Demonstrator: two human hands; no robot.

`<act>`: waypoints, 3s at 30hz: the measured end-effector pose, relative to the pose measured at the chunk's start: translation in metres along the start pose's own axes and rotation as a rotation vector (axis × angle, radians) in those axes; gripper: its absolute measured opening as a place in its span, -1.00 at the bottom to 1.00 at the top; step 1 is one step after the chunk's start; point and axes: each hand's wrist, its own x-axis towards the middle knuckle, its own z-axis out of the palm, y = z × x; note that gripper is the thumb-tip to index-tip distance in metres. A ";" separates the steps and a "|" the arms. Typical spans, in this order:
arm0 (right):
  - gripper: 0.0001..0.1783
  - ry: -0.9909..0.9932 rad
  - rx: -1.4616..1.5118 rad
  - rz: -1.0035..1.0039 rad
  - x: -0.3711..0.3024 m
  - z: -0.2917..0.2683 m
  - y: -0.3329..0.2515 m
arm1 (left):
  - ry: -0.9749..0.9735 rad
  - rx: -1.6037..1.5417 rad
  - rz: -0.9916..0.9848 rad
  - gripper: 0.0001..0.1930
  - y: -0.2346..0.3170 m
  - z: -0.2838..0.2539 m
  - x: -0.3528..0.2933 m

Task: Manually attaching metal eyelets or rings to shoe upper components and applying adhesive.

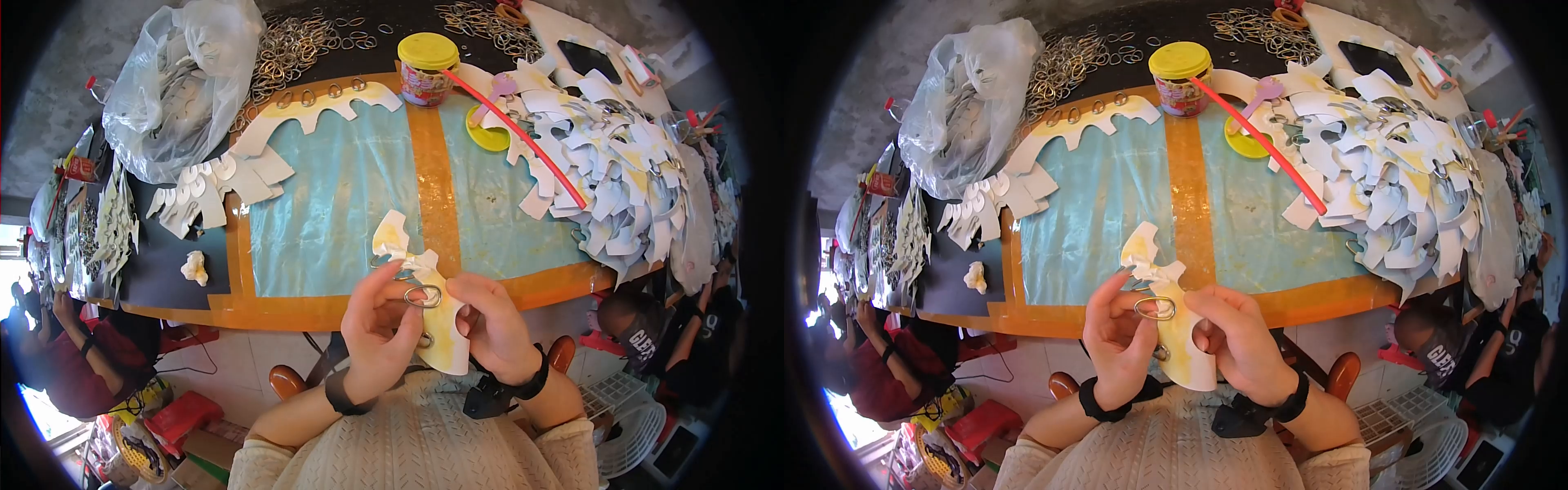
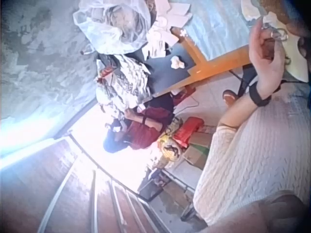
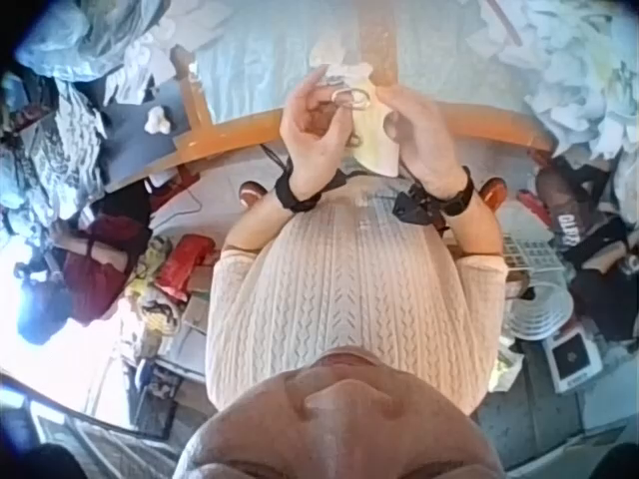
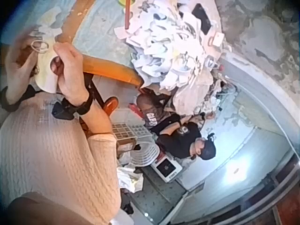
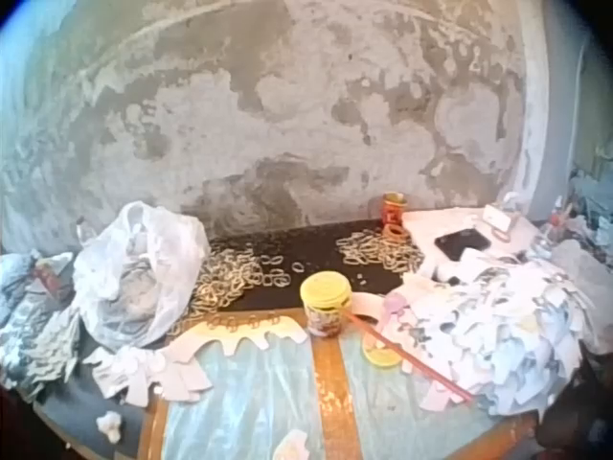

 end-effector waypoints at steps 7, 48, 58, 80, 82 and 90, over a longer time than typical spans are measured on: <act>-0.83 0.006 -0.041 0.028 0.001 0.004 -0.001 | -0.128 0.210 0.250 -0.38 0.001 -0.006 0.004; -0.74 0.077 -1.034 -1.047 0.000 0.002 0.005 | -0.086 -0.401 -0.434 -0.49 0.015 -0.003 0.021; -0.79 0.028 -1.143 -0.912 -0.001 0.005 -0.004 | -0.120 0.182 -0.024 -0.52 0.011 -0.008 0.015; -0.79 -0.077 -1.480 -1.376 0.009 -0.003 -0.015 | -0.111 0.082 -0.071 -0.59 0.019 0.000 0.011; -0.80 -0.073 -1.466 -1.382 0.010 -0.003 -0.014 | -0.113 0.063 -0.074 -0.57 0.017 0.000 0.011; -0.81 -0.053 -1.338 -1.251 0.010 0.004 -0.016 | -0.108 0.027 -0.107 -0.52 0.018 0.000 0.012</act>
